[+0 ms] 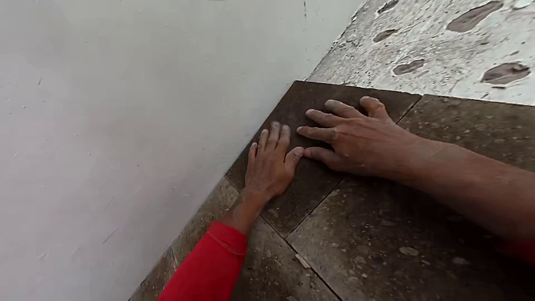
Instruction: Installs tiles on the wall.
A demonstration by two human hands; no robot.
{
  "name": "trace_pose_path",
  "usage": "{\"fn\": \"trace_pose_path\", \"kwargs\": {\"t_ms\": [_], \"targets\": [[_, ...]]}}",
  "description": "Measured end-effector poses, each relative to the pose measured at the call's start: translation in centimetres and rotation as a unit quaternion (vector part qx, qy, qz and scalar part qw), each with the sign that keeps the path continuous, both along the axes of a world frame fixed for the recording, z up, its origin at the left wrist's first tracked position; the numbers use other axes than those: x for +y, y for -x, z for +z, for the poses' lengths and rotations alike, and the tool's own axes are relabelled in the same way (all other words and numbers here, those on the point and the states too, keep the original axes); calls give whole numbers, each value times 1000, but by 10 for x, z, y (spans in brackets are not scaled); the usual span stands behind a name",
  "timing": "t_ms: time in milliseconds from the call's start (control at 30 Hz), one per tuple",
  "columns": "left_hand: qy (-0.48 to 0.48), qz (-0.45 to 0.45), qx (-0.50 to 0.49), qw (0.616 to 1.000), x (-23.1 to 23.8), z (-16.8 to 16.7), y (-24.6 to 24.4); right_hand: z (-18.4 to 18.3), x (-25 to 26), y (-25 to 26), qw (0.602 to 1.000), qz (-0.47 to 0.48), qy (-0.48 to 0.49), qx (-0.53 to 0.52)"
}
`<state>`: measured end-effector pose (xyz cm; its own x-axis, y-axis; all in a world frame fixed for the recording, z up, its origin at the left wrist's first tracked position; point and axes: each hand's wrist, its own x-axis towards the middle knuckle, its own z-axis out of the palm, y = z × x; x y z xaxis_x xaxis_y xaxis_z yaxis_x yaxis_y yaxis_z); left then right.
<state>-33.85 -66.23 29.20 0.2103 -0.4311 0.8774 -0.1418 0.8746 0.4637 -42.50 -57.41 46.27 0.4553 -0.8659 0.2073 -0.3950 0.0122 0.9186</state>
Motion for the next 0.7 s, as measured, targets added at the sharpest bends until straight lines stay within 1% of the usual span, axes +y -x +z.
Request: {"fn": "trace_pose_path", "kwargs": {"t_ms": [33,67,100,133,200,233,267,300,333,367,433,467,533,600,633,667,700], "targets": [[-43,-32,-78,995,-4,1,5,2,-1,0,1000,2,-2,-1],[-21,-48,-91,995,-26,1,13,4,-1,0,1000,-1,0,-2],[14,-64,-82,995,-42,-3,9,3,1,0,1000,-7,-5,-5],[41,-69,-61,995,-49,-2,-7,5,1,-4,1000,-15,-7,-6],[70,-37,-7,997,-40,3,-45,4,5,-8,1000,-19,-6,-6],[76,-10,26,997,-34,6,-52,3,9,-10,1000,-18,-6,-6],[70,14,51,996,-33,5,-41,-1,15,-14,1000,-17,-12,-14],[53,35,63,996,-38,2,-14,-4,20,-17,999,-23,-13,-20],[16,35,35,999,-43,-4,13,-7,21,-19,999,-28,-15,-26],[-15,14,-13,1000,-47,-8,25,-7,21,-19,999,-25,-16,-23],[-14,-48,-84,995,-52,-7,12,-5,20,-20,999,-19,-9,-27],[-4,-66,-78,995,-51,-5,0,-5,21,-23,999,-28,-9,-33],[12,-37,-22,999,-43,6,-11,3,12,-21,999,-40,-2,-29],[7,21,-6,1000,-45,9,19,8,5,-15,999,-32,0,-24],[-7,24,-20,999,-42,7,30,8,5,-14,999,-37,-4,-17],[-24,10,-51,998,-34,7,26,8,7,-14,999,-38,-5,-14],[-51,-15,-101,993,-19,6,10,5,10,-15,999,-37,-6,-17]]}}
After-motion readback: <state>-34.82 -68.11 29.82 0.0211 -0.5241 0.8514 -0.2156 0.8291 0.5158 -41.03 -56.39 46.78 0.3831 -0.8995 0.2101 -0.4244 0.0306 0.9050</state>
